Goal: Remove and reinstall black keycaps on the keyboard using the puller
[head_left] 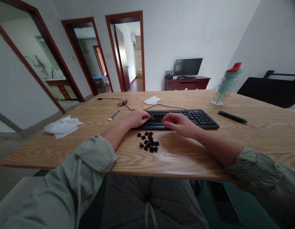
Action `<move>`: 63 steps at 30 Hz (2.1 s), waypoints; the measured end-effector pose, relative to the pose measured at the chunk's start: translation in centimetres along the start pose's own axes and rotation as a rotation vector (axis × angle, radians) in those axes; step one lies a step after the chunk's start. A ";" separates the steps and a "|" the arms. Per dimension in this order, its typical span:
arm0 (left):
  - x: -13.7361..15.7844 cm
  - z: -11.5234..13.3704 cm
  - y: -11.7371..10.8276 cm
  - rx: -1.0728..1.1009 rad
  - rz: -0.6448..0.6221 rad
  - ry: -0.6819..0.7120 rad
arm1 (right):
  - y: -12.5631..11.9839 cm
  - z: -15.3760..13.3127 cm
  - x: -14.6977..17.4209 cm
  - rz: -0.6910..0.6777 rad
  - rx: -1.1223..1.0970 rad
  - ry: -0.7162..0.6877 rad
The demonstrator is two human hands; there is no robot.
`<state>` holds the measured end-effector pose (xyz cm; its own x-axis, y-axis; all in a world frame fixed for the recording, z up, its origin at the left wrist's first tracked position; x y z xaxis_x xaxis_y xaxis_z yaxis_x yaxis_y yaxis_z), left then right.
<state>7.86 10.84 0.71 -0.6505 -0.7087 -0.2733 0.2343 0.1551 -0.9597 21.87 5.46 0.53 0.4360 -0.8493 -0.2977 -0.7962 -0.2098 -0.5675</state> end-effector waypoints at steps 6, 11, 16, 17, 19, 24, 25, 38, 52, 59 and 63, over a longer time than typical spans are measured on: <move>0.3 0.6 -0.2 -0.065 -0.012 0.040 | 0.1 -0.1 0.0 -0.013 -0.001 -0.006; 0.4 0.6 -0.2 -0.075 -0.007 0.061 | 0.1 0.0 0.0 -0.021 -0.011 0.000; 0.5 1.1 -0.1 -0.075 -0.035 0.120 | 0.0 -0.1 0.1 -0.017 -0.002 -0.003; 0.5 1.3 -0.2 -0.083 -0.043 0.128 | 0.0 -0.1 0.1 -0.015 0.000 -0.002; 0.6 1.4 -0.2 -0.111 -0.055 0.135 | 0.0 -0.2 0.1 -0.010 0.004 0.001; 0.6 1.5 0.0 -0.180 -0.064 0.134 | 0.1 -0.3 0.1 -0.017 0.046 -0.012; 0.6 1.4 0.1 -0.187 -0.065 0.123 | 0.1 -0.3 0.1 -0.019 0.057 -0.014; 1.0 1.6 0.3 -0.265 -0.055 0.047 | 0.6 0.3 0.2 -0.009 0.109 -0.021; 1.9 1.3 -2.2 -0.122 0.172 -0.010 | -0.1 0.7 0.4 0.005 0.131 -0.014; 1.6 0.8 -0.4 -0.139 0.060 0.013 | -0.4 0.6 0.4 -0.003 0.126 0.005; 1.6 0.6 0.1 -0.144 0.013 0.006 | -0.2 0.5 0.4 0.000 0.143 0.008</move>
<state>7.31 9.30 0.17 -0.6525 -0.7017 -0.2861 0.1372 0.2620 -0.9553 22.42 5.43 0.16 0.4324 -0.8530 -0.2923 -0.7280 -0.1390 -0.6714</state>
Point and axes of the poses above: each hand's wrist, its own x-axis away from the middle knuckle, its own y-axis out of the palm, z = x × y, the point moved 10 cm from there along -x, towards the middle knuckle, and after that the axes turned 1 degree about -z, right-handed, at the moved point
